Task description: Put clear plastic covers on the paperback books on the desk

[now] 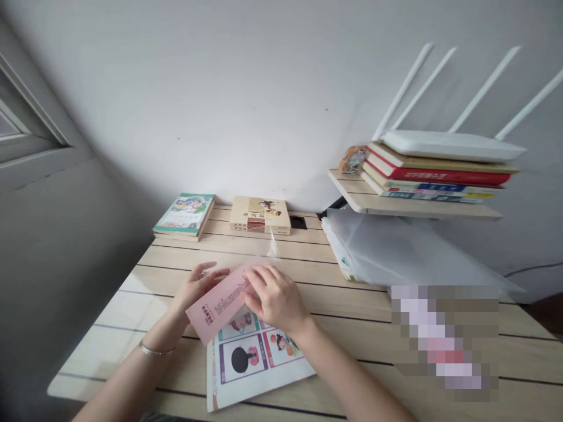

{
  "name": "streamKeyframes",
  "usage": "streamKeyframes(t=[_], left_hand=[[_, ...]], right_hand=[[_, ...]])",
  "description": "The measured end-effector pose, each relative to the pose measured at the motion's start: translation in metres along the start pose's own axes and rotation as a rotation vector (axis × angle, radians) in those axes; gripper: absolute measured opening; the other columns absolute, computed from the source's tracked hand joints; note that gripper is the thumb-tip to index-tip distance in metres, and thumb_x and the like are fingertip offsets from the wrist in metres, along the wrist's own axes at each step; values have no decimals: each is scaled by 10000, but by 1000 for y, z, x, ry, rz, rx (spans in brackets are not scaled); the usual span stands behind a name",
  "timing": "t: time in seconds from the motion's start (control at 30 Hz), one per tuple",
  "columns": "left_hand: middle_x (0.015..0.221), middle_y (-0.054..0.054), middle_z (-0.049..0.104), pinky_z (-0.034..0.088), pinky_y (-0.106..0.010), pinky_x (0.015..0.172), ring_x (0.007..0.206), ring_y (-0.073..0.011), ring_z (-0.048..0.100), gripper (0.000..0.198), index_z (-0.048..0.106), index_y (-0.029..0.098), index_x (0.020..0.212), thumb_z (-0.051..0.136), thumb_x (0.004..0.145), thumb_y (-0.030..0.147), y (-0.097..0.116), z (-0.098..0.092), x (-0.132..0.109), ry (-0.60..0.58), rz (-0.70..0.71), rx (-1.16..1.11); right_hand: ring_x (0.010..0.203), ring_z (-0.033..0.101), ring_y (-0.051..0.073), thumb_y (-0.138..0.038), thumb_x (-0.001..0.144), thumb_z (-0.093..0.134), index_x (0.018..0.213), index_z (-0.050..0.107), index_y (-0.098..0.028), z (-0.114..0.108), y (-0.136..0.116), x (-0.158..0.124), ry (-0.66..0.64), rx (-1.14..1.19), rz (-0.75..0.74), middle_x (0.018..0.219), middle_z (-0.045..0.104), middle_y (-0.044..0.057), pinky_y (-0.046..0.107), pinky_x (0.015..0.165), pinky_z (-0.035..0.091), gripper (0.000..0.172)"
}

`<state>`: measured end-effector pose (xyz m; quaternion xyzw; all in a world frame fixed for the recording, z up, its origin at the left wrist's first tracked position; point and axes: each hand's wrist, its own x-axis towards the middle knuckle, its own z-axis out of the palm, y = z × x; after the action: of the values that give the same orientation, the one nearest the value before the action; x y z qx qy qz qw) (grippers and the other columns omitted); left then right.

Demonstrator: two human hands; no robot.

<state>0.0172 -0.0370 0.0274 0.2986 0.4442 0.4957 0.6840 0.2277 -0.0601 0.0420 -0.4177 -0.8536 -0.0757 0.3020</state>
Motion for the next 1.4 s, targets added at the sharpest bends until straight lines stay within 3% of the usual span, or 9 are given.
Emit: streamKeyframes(t=[0.17, 0.3, 0.5, 0.7, 0.8, 1.0, 1.23, 1.4], left_hand=[[990, -139, 709, 542, -400, 731, 851, -273, 706, 438, 414, 200, 1042, 727, 743, 263, -1, 1, 0, -29, 40, -48], [1009, -153, 706, 540, -403, 741, 863, -279, 703, 418, 427, 190, 1053, 715, 755, 249, -1, 1, 0, -34, 35, -49], [993, -162, 715, 551, -339, 705, 872, -252, 702, 353, 446, 172, 1058, 670, 788, 207, 6, -2, -2, -9, -24, -22], [1075, -170, 692, 546, -338, 737, 836, -230, 707, 346, 473, 168, 1065, 678, 795, 239, 9, -4, -1, -1, -84, 19], [1081, -157, 691, 538, -310, 735, 802, -197, 706, 330, 481, 176, 1057, 679, 803, 244, 7, -3, -1, -6, -81, 33], [1088, -177, 686, 552, -345, 711, 880, -248, 698, 336, 476, 166, 1067, 668, 807, 257, 8, -4, -1, -32, -72, 43], [1035, -178, 706, 541, -312, 714, 896, -239, 691, 348, 522, 144, 1049, 701, 773, 260, 9, -7, 2, -5, -88, 66], [953, -130, 724, 526, -283, 626, 761, -202, 685, 340, 525, 168, 1019, 713, 753, 268, 2, -4, 3, 50, -43, 93]], right_hand=[[964, 617, 217, -274, 940, 433, 1135, 630, -170, 10, -13, -6, -79, -14, -18, 1040, 678, 105, 362, 857, 509, 295], [1022, 588, 237, -363, 940, 442, 1195, 594, -189, 12, -17, -9, -128, 11, 7, 1086, 656, 114, 402, 884, 492, 344], [1032, 579, 251, -428, 931, 455, 1208, 593, -170, 14, -17, -5, -126, -46, 86, 1085, 650, 130, 424, 914, 470, 403], [987, 599, 253, -397, 930, 470, 1186, 612, -168, 12, -26, -17, -208, -78, 147, 1037, 663, 123, 414, 867, 481, 371], [1007, 591, 261, -398, 929, 470, 1190, 611, -171, 10, -29, -24, -197, -87, 128, 1053, 661, 129, 439, 893, 460, 373], [1036, 568, 250, -402, 943, 435, 1208, 598, -203, 11, -23, -13, -166, -84, 175, 1107, 640, 115, 405, 893, 463, 369], [935, 593, 274, -346, 908, 517, 1110, 637, -133, 20, -25, -9, -246, -231, 290, 995, 658, 139, 438, 840, 480, 316], [941, 592, 292, -281, 924, 474, 1082, 637, -110, 24, -23, -7, -147, -310, 343, 978, 656, 168, 455, 832, 484, 284]])
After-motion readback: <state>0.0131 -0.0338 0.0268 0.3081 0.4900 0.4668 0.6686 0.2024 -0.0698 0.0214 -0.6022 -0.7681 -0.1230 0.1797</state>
